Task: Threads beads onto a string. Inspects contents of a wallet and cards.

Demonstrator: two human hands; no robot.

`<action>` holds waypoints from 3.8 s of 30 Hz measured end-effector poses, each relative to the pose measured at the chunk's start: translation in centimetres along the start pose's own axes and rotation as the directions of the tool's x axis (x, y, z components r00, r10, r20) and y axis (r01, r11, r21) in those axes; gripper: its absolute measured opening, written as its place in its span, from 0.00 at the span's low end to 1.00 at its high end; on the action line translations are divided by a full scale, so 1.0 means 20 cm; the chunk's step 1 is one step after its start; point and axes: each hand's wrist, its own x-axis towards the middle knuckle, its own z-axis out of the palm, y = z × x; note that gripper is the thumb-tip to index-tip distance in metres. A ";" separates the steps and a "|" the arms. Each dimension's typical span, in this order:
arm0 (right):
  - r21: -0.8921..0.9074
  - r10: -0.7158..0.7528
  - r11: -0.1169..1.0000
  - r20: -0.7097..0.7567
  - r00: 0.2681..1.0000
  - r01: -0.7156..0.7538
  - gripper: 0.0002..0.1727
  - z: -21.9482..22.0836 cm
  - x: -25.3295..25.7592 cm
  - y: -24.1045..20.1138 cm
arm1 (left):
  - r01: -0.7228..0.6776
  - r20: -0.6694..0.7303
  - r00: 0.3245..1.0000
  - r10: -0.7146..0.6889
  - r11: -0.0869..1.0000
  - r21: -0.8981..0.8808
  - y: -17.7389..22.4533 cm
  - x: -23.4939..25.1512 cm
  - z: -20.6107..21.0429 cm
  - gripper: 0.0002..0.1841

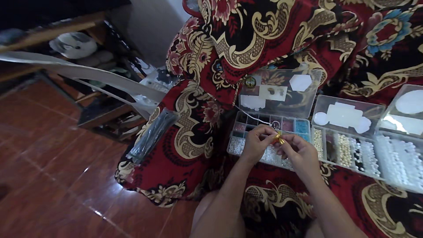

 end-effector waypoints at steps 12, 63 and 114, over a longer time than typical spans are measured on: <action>-0.550 -0.076 0.820 0.171 0.982 0.159 0.07 -0.25 0.13 0.08 | 0.139 -0.121 0.980 -0.157 0.979 -0.146 0.13 -0.01 -0.14 0.07; -0.454 0.726 0.581 -0.088 0.683 -0.676 0.20 -0.90 -2.77 -0.25 | -0.688 0.934 -0.272 -0.232 0.726 -0.020 0.10 -1.63 1.07 0.23; -0.778 0.706 0.420 -0.044 0.707 -0.467 0.18 -0.83 -2.78 -0.29 | -0.843 0.836 -0.111 -0.537 0.496 0.207 0.18 -1.78 1.24 0.25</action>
